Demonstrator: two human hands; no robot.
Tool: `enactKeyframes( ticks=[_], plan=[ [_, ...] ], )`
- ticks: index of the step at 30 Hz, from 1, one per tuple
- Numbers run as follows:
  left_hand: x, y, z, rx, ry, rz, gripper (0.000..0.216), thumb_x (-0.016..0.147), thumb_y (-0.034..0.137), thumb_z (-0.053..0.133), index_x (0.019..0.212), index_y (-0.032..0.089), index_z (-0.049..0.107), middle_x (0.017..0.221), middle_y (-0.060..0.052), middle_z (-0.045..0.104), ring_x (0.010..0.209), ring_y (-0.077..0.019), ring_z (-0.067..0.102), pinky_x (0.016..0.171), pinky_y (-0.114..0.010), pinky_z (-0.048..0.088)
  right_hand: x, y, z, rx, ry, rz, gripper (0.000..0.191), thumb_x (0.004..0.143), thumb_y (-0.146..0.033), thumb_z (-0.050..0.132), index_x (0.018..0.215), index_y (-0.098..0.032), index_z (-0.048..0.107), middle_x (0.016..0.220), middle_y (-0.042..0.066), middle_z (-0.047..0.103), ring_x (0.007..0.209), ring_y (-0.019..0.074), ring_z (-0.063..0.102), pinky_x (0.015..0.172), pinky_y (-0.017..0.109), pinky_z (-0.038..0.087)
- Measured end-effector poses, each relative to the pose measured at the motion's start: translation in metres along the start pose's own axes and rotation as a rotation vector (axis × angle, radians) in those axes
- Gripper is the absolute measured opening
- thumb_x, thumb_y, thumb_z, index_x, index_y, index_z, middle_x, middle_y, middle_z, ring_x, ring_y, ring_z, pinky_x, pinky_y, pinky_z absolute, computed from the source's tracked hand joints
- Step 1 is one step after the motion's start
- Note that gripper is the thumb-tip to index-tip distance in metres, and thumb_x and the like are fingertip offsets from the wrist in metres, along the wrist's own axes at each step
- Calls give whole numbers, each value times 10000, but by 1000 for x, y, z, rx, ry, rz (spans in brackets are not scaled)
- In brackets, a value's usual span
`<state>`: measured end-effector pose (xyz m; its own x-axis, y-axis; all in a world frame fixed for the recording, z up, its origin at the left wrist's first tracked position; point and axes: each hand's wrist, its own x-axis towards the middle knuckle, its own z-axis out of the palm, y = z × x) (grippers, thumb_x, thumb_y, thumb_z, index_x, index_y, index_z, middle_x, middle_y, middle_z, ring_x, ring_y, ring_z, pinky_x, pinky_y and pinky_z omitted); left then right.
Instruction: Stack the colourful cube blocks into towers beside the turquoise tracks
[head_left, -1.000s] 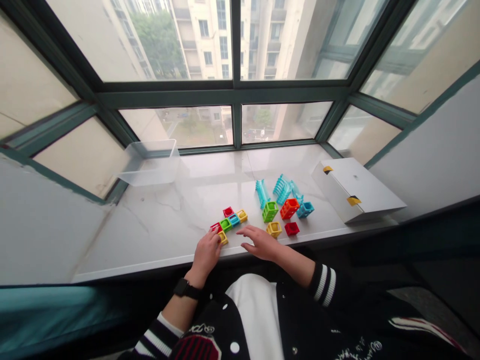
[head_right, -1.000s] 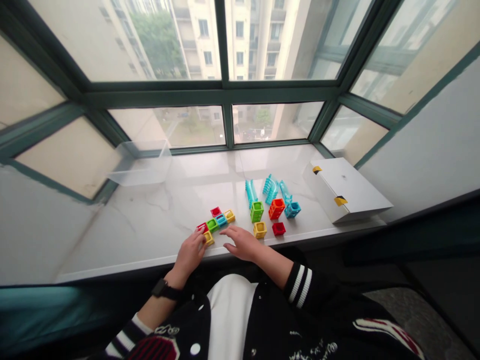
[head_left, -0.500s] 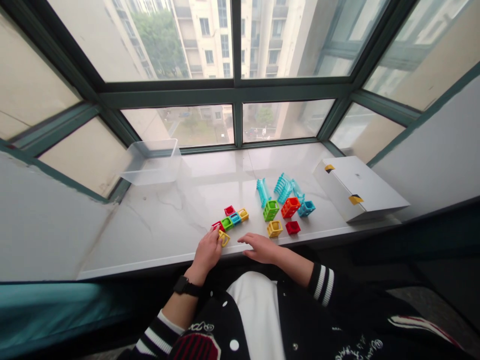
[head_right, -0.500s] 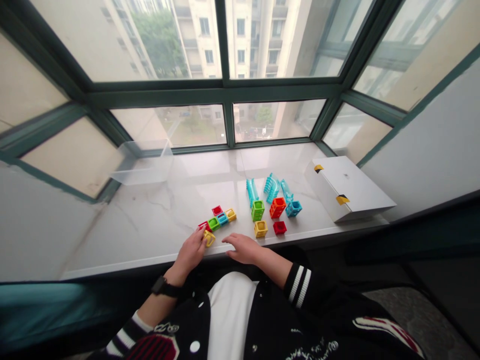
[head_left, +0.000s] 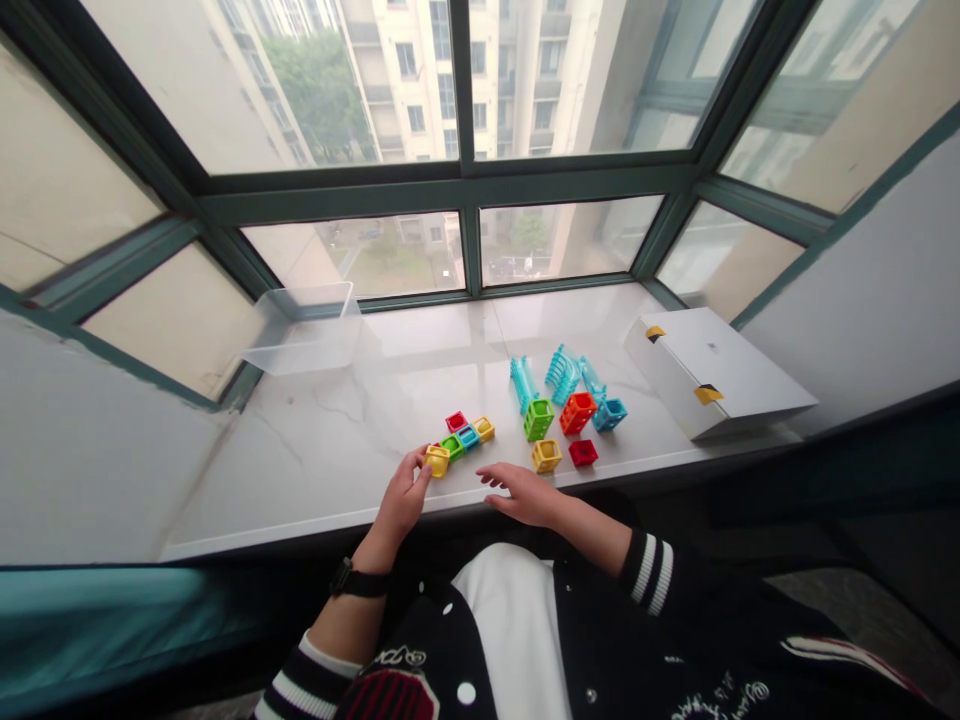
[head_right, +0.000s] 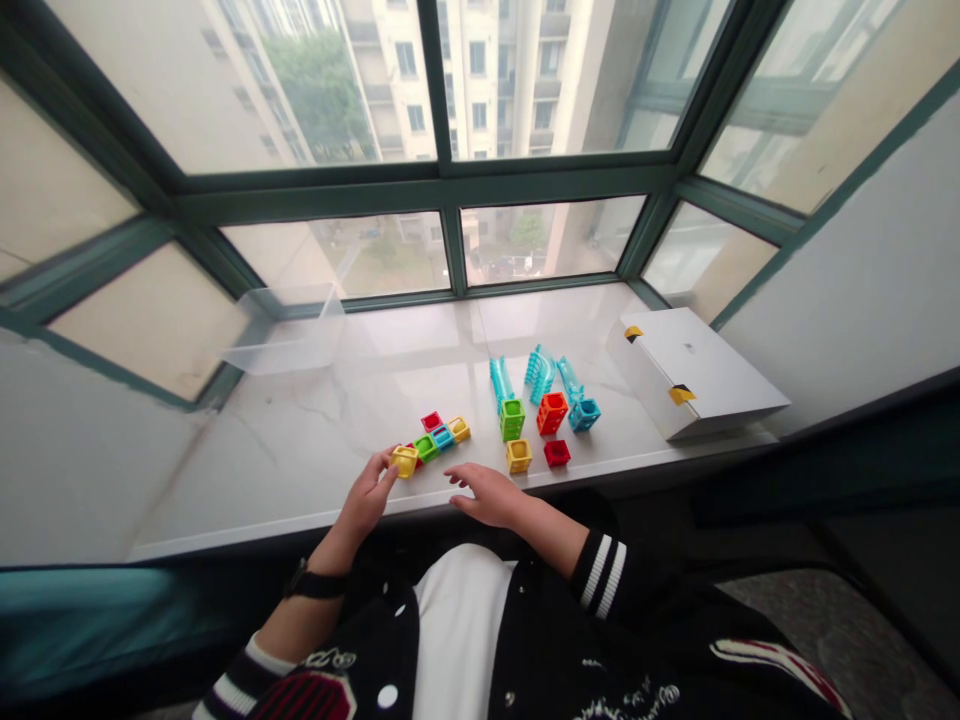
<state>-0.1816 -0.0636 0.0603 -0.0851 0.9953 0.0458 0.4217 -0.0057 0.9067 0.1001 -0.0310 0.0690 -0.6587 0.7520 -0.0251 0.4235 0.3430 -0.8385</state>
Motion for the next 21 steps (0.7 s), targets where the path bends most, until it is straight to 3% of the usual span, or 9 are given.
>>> enactKeyframes(
  ticks=[5,8,16,21],
  plan=[
    [-7,38,16,-184,-34,70,305,1043,551,494,1035,249,539,1316,-118,698,1279,-281,651,1125,-475,503,4,-11,-4,159,178,-73,651,946,-268,724,1549,-314,483,1341,104,660,1048,211,726,923,431,650],
    [-12,54,29,-204,-78,107,320,1048,569,484,1026,251,513,1320,-129,686,1250,-284,663,1079,-477,539,4,-23,-12,192,236,-154,623,960,-306,723,1540,-336,497,1399,106,604,1096,218,706,938,431,648],
    [-17,64,53,-322,-145,144,241,1022,461,611,985,237,529,1433,-141,622,1300,-290,652,1133,-505,528,-7,-31,-25,168,295,-204,441,977,-345,710,1409,-307,633,1351,91,638,1174,237,678,928,394,649],
    [-18,70,63,-384,-218,134,222,1015,429,634,1095,236,562,1467,-145,627,1313,-294,662,1123,-509,545,-10,-27,-27,160,360,-229,358,987,-325,692,1343,-299,671,1304,88,670,1203,245,673,938,398,659]
  ],
)
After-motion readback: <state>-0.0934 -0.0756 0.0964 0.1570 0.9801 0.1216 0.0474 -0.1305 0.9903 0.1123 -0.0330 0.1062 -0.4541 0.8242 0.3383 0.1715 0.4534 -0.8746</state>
